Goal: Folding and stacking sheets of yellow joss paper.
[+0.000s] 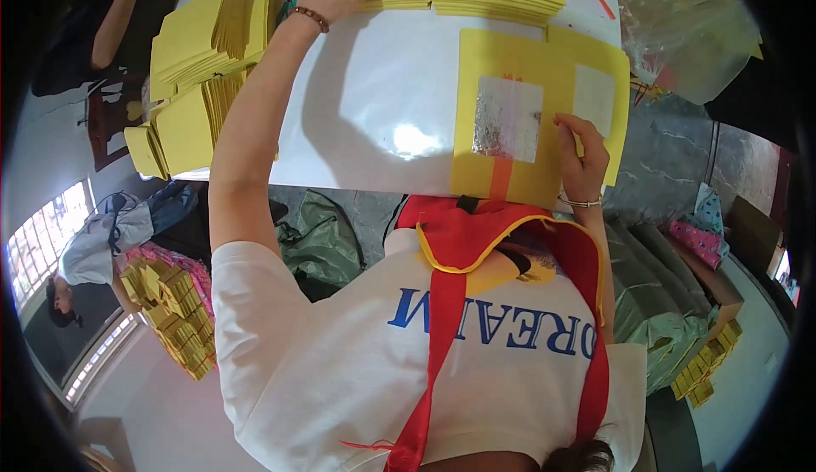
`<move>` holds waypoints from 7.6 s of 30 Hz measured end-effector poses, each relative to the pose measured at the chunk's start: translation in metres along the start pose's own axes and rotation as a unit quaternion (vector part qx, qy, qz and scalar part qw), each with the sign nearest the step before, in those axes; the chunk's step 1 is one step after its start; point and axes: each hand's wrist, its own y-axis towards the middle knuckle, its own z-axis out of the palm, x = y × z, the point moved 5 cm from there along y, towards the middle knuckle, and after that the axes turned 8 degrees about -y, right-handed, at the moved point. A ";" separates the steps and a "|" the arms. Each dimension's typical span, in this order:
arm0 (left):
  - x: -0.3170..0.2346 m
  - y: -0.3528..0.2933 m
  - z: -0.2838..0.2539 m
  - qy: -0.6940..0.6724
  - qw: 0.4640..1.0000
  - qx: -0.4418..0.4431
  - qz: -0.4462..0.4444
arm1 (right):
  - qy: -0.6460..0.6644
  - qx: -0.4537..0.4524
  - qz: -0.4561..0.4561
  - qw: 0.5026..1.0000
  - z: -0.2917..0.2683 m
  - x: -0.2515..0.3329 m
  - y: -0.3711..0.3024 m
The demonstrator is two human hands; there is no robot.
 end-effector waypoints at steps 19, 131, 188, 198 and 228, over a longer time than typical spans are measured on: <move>-0.014 -0.019 -0.004 -0.076 0.973 -0.054 0.211 | -0.039 -0.016 -0.070 0.997 0.018 0.012 -0.015; -0.165 -0.182 0.131 -0.726 0.601 -0.091 -0.322 | 0.142 0.089 0.122 0.978 0.011 -0.068 -0.034; -0.188 -0.157 0.106 -0.560 0.784 0.189 -0.191 | 0.291 0.185 0.180 0.921 0.013 -0.075 -0.065; -0.184 -0.161 0.093 -0.178 0.977 0.001 0.114 | 0.384 0.110 0.196 0.896 0.012 -0.063 -0.057; -0.177 -0.157 0.113 -0.555 0.782 -0.040 -0.281 | 0.179 -0.017 0.093 0.979 -0.002 -0.016 -0.028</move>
